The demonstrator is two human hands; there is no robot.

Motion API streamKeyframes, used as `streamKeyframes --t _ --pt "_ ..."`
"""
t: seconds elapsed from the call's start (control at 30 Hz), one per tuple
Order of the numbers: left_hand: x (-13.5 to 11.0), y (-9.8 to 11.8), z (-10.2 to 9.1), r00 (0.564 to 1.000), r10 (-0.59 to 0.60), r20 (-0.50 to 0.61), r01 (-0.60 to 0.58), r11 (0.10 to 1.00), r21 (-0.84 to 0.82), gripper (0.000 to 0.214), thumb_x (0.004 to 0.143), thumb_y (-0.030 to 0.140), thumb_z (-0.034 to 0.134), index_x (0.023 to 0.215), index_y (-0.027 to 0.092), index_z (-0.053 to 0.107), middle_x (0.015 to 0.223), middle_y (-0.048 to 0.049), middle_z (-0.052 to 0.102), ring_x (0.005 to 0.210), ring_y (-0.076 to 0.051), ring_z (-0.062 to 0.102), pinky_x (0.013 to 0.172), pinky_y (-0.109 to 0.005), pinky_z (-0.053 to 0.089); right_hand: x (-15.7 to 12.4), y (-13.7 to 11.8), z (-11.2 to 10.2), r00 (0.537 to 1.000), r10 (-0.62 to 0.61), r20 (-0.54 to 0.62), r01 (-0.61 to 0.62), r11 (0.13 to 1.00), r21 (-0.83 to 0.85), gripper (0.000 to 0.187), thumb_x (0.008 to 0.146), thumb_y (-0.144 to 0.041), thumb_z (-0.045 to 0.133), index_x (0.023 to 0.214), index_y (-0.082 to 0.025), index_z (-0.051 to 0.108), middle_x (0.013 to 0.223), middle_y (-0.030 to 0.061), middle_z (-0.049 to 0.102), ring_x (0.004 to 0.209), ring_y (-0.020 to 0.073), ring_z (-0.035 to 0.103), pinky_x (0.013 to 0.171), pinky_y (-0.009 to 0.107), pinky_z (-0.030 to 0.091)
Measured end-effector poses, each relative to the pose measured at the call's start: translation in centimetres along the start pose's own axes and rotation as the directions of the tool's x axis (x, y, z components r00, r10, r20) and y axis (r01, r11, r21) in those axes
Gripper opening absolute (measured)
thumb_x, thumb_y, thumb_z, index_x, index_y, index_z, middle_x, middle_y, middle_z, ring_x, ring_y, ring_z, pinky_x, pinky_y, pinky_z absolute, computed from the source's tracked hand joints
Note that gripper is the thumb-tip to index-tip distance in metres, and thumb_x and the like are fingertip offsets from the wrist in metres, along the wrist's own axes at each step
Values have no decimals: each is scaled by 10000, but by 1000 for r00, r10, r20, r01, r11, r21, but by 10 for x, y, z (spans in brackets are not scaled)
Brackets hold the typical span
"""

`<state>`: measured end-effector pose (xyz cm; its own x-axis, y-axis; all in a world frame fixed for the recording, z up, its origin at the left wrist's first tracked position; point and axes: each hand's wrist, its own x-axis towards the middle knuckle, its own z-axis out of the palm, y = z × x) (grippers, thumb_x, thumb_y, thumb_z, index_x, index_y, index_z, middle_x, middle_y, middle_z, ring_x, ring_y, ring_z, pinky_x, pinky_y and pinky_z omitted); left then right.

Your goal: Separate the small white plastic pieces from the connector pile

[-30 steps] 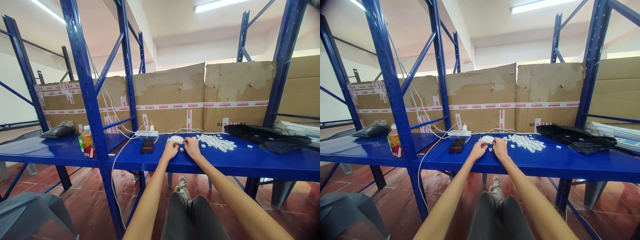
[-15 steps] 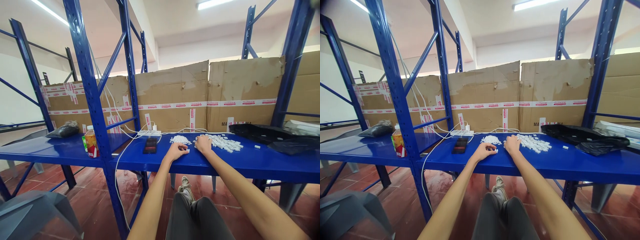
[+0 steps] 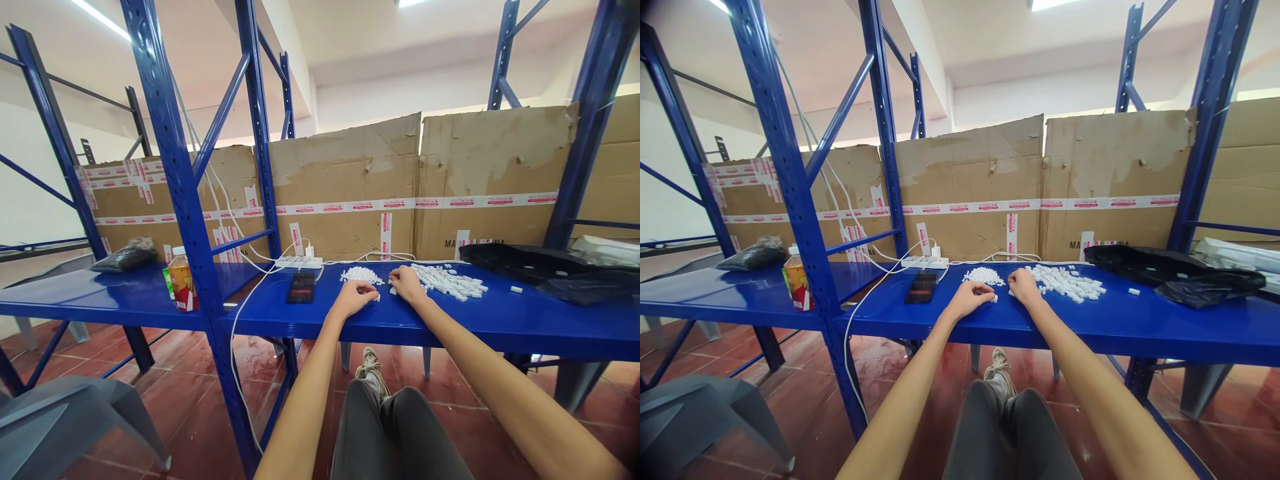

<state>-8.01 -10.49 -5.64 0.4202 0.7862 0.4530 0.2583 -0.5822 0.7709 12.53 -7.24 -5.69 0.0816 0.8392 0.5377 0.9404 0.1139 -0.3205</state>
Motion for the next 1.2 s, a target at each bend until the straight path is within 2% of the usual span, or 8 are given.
streamKeyframes --t 0.13,0.23,0.4,0.63,0.8,0.97,1.07,1.2 --pt "1 0 1 1000 6 -3 -6 1000 -9 211 745 325 669 823 152 760 812 -58 742 780 -187 647 739 -277 486 -1 3 -2 999 12 -37 -11 999 32 242 819 -124 547 865 -143 784 908 118 746 898 227 658 793 268 436" --pt "0 1 1 1000 18 1 -18 1000 4 228 764 344 652 826 152 759 817 -57 743 784 -187 651 750 -276 484 0 2 0 1000 3 -12 -2 998 55 214 809 -120 571 756 -155 775 825 101 751 829 220 667 756 268 441" --pt "-2 4 0 1000 21 -1 -21 1000 18 232 777 344 640 819 147 756 817 -58 743 778 -186 651 744 -271 479 -1 1 2 999 -43 27 40 996 79 283 829 -163 564 605 -168 736 673 78 719 728 209 653 703 274 431" --pt "-2 6 0 1000 23 -4 -22 999 26 232 782 335 634 817 141 756 798 -57 742 758 -185 648 748 -278 487 0 3 1 998 -54 44 47 990 132 154 754 -252 676 639 -183 751 683 53 728 710 201 647 679 263 445" --pt "-2 6 0 1000 13 -9 -13 1000 19 229 778 326 637 822 138 759 805 -61 742 760 -185 648 753 -279 486 1 2 2 999 -38 37 30 984 178 112 727 -190 684 642 -187 756 714 57 744 746 207 666 711 266 464" --pt "-2 6 0 1000 6 -23 -7 1000 -12 196 768 305 651 793 141 754 782 -55 737 744 -179 645 726 -270 478 -1 0 -3 999 -43 12 39 972 230 148 699 -117 669 591 -191 738 694 54 740 751 211 670 751 279 478" --pt "0 4 1 996 -27 -81 17 993 -121 165 763 280 669 755 131 737 730 -57 726 674 -161 631 682 -256 475 -8 -7 -11 994 -100 -37 107 951 290 145 725 -133 654 630 -187 748 750 59 748 776 206 676 782 285 492" --pt "6 -2 0 982 -79 -171 39 974 -225 267 872 309 556 795 112 718 743 -81 728 594 -132 611 615 -240 469 -21 -30 -18 952 -272 -138 305 867 395 137 800 -217 643 777 -208 778 930 51 750 880 188 683 858 284 505"
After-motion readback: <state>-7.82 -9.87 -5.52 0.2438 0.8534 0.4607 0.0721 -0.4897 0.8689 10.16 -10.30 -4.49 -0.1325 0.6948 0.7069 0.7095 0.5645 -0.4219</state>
